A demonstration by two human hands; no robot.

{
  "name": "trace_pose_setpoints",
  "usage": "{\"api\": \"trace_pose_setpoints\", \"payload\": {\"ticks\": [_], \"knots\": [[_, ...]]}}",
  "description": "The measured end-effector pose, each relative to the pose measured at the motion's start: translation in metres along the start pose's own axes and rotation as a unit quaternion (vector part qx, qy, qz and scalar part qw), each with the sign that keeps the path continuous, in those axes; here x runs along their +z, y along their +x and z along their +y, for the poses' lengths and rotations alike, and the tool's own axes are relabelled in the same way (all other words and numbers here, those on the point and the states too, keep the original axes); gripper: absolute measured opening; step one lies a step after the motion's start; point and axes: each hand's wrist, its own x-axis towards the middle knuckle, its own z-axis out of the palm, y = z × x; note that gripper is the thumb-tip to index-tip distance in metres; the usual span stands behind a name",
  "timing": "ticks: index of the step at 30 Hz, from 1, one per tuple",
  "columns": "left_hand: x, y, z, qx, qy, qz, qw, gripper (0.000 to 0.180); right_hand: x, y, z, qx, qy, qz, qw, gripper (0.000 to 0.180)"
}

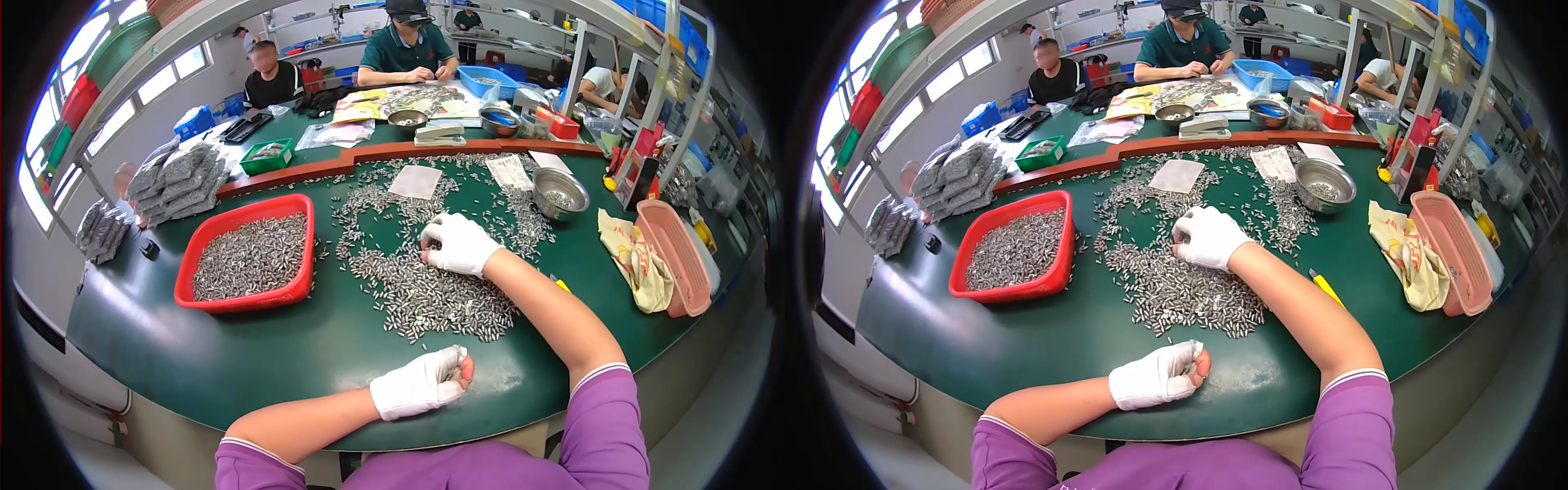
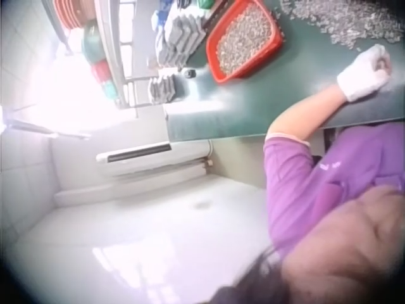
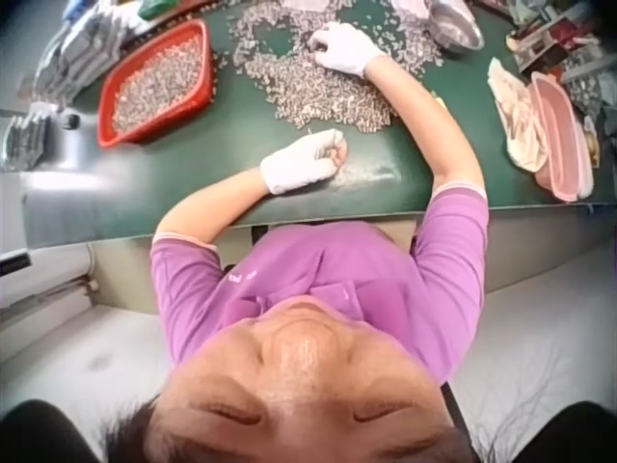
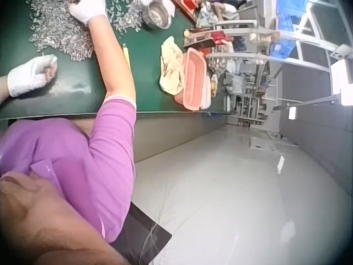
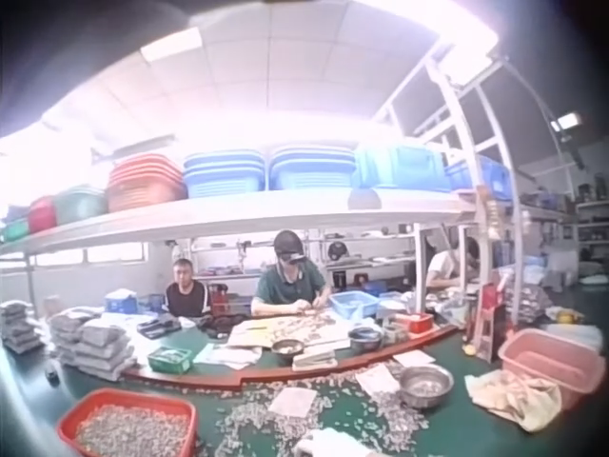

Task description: Inspecting and sorting small metal components on a workbench using a craft knife.

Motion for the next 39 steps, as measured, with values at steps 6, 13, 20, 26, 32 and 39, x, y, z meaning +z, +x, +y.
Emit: {"api": "trace_pose_setpoints", "payload": {"ticks": [6,13,20,26,32,39], "knots": [[-0.002,0.003,-0.001,0.004,-0.017,-0.002,1.000,0.011,-0.031,0.013,0.023,-0.025,0.198,-0.103,0.974,0.033],[0.001,0.008,-0.001,0.012,-0.042,-0.015,0.999,0.013,0.016,0.064,0.051,0.182,-0.049,0.110,0.976,0.040],[0.001,0.005,-0.002,0.012,-0.033,-0.026,0.999,0.013,0.022,0.084,0.050,0.141,0.047,0.090,0.985,0.046],[-0.001,0.005,-0.001,-0.001,-0.022,-0.020,1.000,0.011,0.005,0.058,0.045,0.026,0.112,-0.031,0.993,0.030],[-0.003,0.003,-0.008,0.007,-0.038,-0.004,0.999,0.018,-0.009,0.016,0.011,-0.051,0.169,-0.100,0.979,0.032],[-0.003,0.005,-0.013,0.013,-0.033,0.009,0.999,0.014,-0.024,-0.039,0.007,-0.096,0.259,-0.087,0.957,0.025]]}}
